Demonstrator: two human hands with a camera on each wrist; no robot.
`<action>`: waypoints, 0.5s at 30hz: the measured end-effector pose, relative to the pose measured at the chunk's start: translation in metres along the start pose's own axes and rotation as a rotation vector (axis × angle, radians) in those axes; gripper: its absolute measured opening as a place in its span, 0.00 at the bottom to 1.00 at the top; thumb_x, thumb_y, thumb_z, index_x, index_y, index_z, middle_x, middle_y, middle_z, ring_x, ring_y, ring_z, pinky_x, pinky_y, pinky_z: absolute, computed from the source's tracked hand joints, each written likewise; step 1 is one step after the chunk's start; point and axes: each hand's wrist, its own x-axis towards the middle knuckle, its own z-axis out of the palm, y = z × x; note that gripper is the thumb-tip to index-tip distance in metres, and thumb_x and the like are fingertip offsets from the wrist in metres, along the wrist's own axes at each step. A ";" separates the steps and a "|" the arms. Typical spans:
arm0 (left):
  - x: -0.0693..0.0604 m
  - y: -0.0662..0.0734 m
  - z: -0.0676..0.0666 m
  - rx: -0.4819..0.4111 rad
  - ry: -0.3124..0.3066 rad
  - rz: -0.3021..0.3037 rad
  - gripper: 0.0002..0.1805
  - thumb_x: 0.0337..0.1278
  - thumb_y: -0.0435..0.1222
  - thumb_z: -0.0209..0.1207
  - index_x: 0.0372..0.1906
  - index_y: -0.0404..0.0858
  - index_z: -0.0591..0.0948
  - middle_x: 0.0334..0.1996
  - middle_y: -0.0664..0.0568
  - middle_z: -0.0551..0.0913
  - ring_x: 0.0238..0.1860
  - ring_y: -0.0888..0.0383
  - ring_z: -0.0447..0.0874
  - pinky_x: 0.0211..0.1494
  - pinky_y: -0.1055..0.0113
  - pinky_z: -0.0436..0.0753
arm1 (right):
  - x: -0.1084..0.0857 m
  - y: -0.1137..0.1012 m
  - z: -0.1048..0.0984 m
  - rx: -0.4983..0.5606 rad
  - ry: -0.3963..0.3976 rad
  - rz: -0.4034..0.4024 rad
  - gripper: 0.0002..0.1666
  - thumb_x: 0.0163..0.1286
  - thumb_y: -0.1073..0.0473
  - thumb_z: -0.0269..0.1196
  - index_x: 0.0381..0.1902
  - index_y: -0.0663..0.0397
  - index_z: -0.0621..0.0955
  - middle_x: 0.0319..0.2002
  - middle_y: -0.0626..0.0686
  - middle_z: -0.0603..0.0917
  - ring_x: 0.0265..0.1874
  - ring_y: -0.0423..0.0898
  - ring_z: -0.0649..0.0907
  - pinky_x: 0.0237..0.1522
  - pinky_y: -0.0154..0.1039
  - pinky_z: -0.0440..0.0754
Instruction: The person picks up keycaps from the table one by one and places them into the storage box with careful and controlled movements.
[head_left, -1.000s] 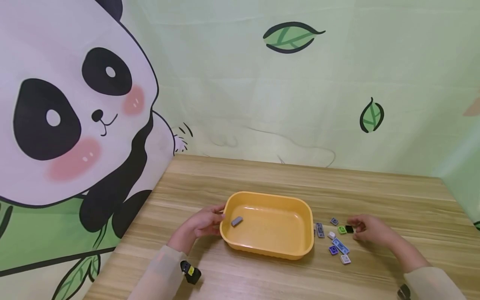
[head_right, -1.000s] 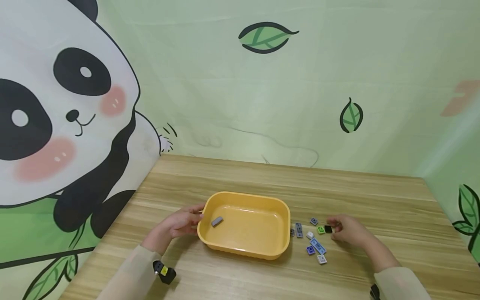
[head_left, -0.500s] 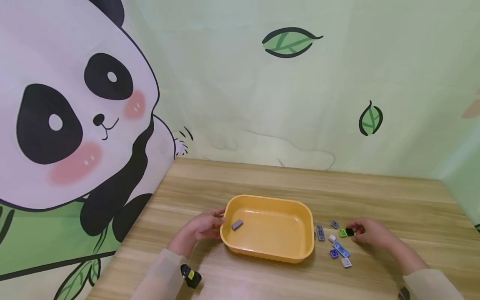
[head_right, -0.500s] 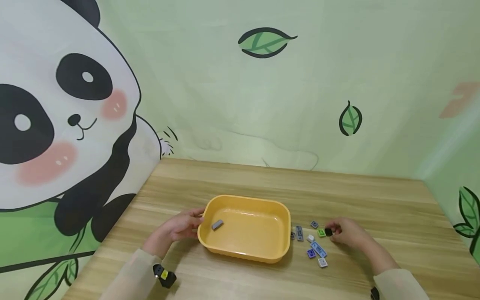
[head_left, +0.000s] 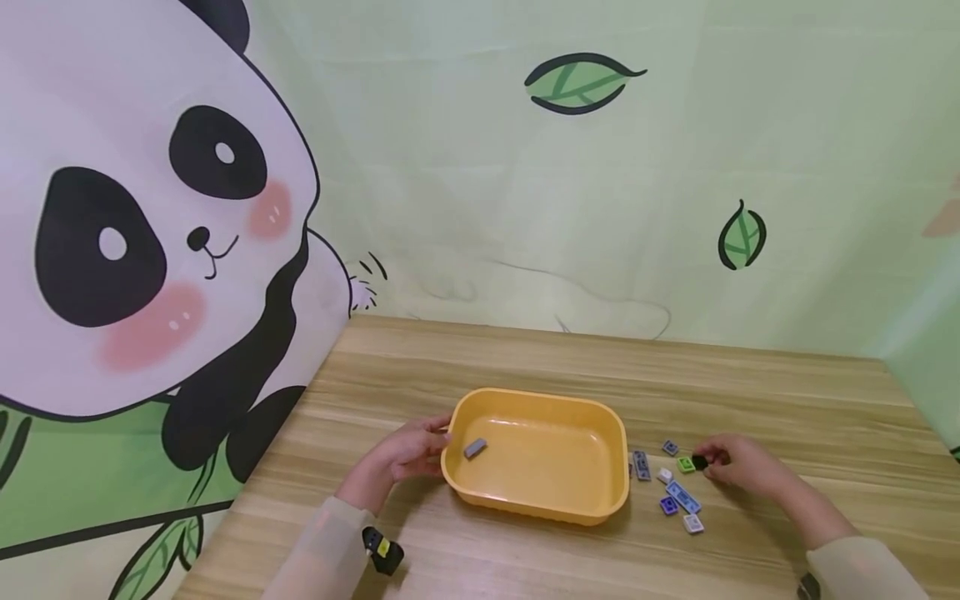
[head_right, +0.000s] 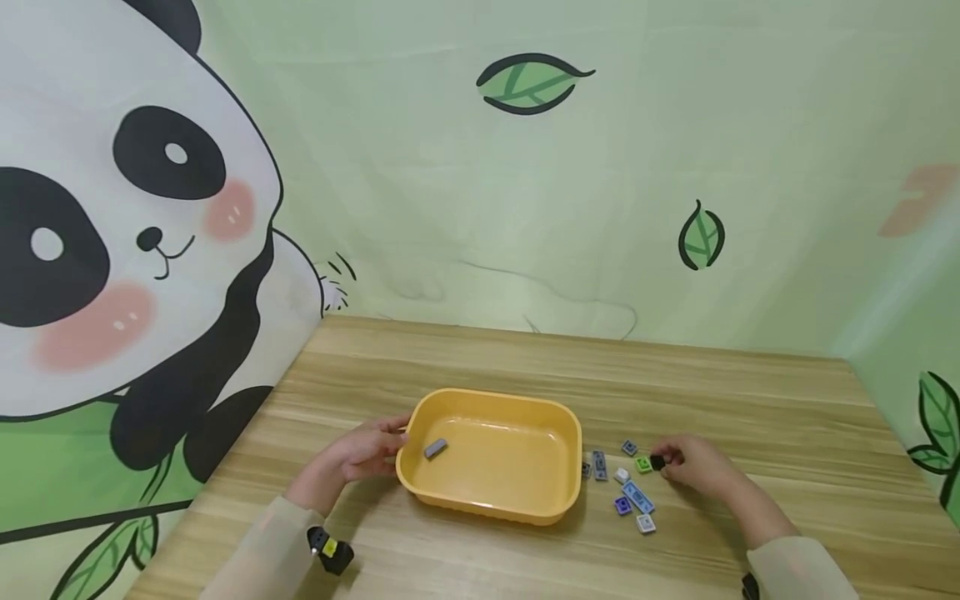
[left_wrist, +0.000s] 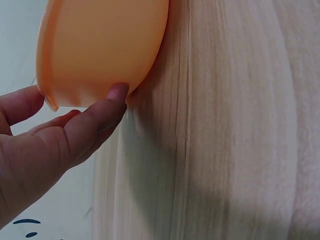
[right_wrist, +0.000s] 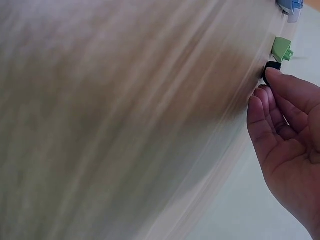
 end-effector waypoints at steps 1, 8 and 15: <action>0.000 0.000 0.000 0.002 0.003 0.000 0.33 0.76 0.30 0.44 0.81 0.30 0.52 0.74 0.28 0.64 0.57 0.52 0.78 0.62 0.47 0.82 | 0.000 0.000 -0.001 -0.004 0.002 -0.001 0.16 0.60 0.72 0.66 0.46 0.76 0.82 0.34 0.55 0.84 0.32 0.36 0.76 0.34 0.30 0.77; 0.000 -0.001 0.000 -0.008 -0.021 0.009 0.33 0.77 0.30 0.44 0.81 0.30 0.51 0.73 0.28 0.65 0.55 0.53 0.78 0.56 0.55 0.83 | -0.002 -0.001 -0.004 -0.010 -0.001 0.012 0.16 0.60 0.71 0.66 0.46 0.76 0.82 0.34 0.57 0.85 0.32 0.36 0.78 0.32 0.30 0.78; 0.001 -0.003 -0.001 -0.020 -0.027 0.011 0.33 0.77 0.30 0.44 0.81 0.31 0.51 0.70 0.29 0.68 0.52 0.55 0.78 0.53 0.58 0.83 | -0.001 -0.002 -0.008 -0.012 -0.027 0.069 0.17 0.63 0.71 0.64 0.50 0.76 0.82 0.37 0.59 0.86 0.37 0.45 0.81 0.34 0.30 0.78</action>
